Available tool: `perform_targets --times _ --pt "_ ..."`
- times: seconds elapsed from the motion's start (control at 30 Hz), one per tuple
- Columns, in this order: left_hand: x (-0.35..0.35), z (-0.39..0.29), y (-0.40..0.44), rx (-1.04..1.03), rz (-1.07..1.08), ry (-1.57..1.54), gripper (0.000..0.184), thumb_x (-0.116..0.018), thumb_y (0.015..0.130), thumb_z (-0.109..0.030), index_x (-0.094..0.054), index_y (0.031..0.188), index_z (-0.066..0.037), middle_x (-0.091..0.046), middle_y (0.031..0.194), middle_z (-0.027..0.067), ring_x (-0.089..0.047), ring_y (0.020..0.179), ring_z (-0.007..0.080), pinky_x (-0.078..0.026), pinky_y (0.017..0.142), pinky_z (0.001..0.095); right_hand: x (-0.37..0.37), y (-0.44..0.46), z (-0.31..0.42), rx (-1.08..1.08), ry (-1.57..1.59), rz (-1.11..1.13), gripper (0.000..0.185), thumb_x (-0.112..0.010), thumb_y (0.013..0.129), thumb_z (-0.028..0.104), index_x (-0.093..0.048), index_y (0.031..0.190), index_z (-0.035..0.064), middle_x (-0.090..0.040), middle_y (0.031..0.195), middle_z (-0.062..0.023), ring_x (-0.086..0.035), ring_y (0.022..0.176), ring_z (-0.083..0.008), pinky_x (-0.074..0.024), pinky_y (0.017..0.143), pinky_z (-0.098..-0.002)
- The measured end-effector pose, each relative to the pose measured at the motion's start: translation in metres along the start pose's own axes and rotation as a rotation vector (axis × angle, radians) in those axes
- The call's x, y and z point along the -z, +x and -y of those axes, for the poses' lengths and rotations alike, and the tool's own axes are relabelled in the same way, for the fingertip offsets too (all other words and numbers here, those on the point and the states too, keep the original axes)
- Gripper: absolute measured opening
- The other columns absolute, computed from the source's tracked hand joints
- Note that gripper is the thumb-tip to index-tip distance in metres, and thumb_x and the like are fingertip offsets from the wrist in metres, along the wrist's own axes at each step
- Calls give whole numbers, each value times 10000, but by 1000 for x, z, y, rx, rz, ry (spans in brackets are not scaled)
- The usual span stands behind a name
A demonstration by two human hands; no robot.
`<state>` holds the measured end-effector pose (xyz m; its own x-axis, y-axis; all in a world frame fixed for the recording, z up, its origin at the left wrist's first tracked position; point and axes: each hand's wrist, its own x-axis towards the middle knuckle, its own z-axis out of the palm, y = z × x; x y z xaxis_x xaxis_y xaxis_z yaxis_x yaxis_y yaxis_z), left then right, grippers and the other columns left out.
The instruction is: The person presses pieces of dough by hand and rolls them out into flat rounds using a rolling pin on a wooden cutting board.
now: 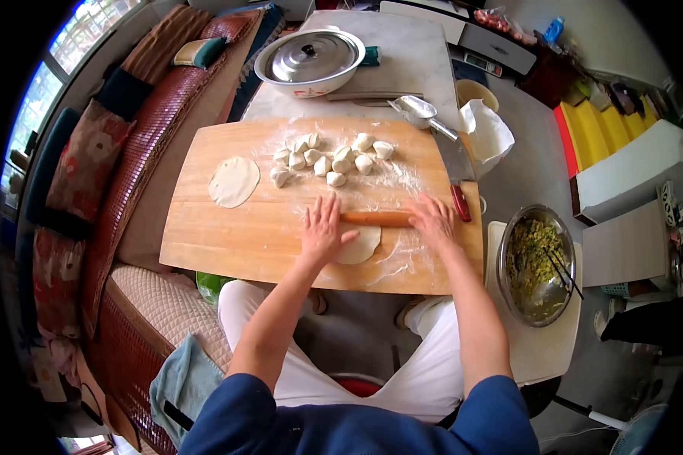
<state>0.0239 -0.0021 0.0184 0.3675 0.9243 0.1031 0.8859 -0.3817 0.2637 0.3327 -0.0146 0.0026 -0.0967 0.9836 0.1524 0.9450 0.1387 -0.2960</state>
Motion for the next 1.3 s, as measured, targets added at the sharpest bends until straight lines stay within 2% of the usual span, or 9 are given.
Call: perform_targets --times 0.2,0.37,0.47,0.6,0.7,0.9,1.03,1.13,1.3 --pt "6 -14 -87 -145 121 -21 1021 -547 840 -701 -207 1580 -85 -209 1645 100 -156 1518 361 -154 1203 559 6 -56 -2 126 35 -12 456 -706 874 314 -621 1321 300 -481 1475 -47 -365 1411 -289 -211 1167 -535" --pt "-11 14 0 38 49 -3 945 -552 876 -653 -239 1568 -91 -217 1642 95 -166 1513 364 -151 1210 552 6 11 12 130 67 -77 438 -733 849 316 -648 1275 259 -547 1352 -55 -474 1257 -276 -347 1050 -491" --pt "-9 13 21 110 -33 19 863 -552 913 -585 -264 1557 -89 -228 1638 96 -174 1510 361 -159 1214 534 9 24 14 52 88 113 419 -737 847 304 -659 1256 258 -580 1266 -58 -503 1216 -261 -384 1009 -470" --pt "-14 -8 7 202 -218 -135 771 -534 951 -508 -287 1547 -85 -252 1629 99 -177 1512 344 -166 1218 509 -10 -8 -15 -25 311 -57 409 -746 840 217 -661 1237 166 -617 1122 -97 -564 1109 -282 -446 933 -418" --pt "-25 -38 -9 123 -53 -71 723 -542 946 -469 -330 1535 -107 -279 1623 67 -187 1513 320 -156 1224 496 -8 -41 -27 -56 486 -297 376 -733 842 144 -657 1201 60 -633 1038 -131 -609 1000 -332 -493 855 -391" --pt "-4 -19 -14 -398 154 -3 701 -604 902 -471 -411 1495 -151 -290 1620 33 -197 1510 312 -148 1229 509 28 -69 -24 -90 258 -185 395 -782 794 167 -683 1171 105 -635 1012 -86 -606 978 -315 -486 834 -406" --pt "13 7 -44 -214 -35 -81 759 -643 883 -462 -386 1510 -120 -281 1619 53 -177 1520 309 -145 1226 523 30 -78 -18 115 255 -32 400 -800 760 190 -693 1144 161 -626 1005 -33 -585 1039 -251 -438 889 -402" --pt "11 -15 -70 -215 130 -50 824 -641 877 -497 -336 1531 -98 -263 1625 73 -183 1517 319 -149 1222 531 25 -67 0 213 186 2 401 -784 780 201 -679 1168 189 -614 1056 -26 -573 1057 -242 -412 923 -400" --pt "-11 -4 -11 -47 5 -4 893 -596 884 -585 -277 1550 -83 -270 1622 92 -192 1509 337 -164 1214 535 13 -10 5 94 23 -22 393 -703 876 280 -642 1263 241 -567 1287 -30 -483 1240 -248 -343 1043 -455"
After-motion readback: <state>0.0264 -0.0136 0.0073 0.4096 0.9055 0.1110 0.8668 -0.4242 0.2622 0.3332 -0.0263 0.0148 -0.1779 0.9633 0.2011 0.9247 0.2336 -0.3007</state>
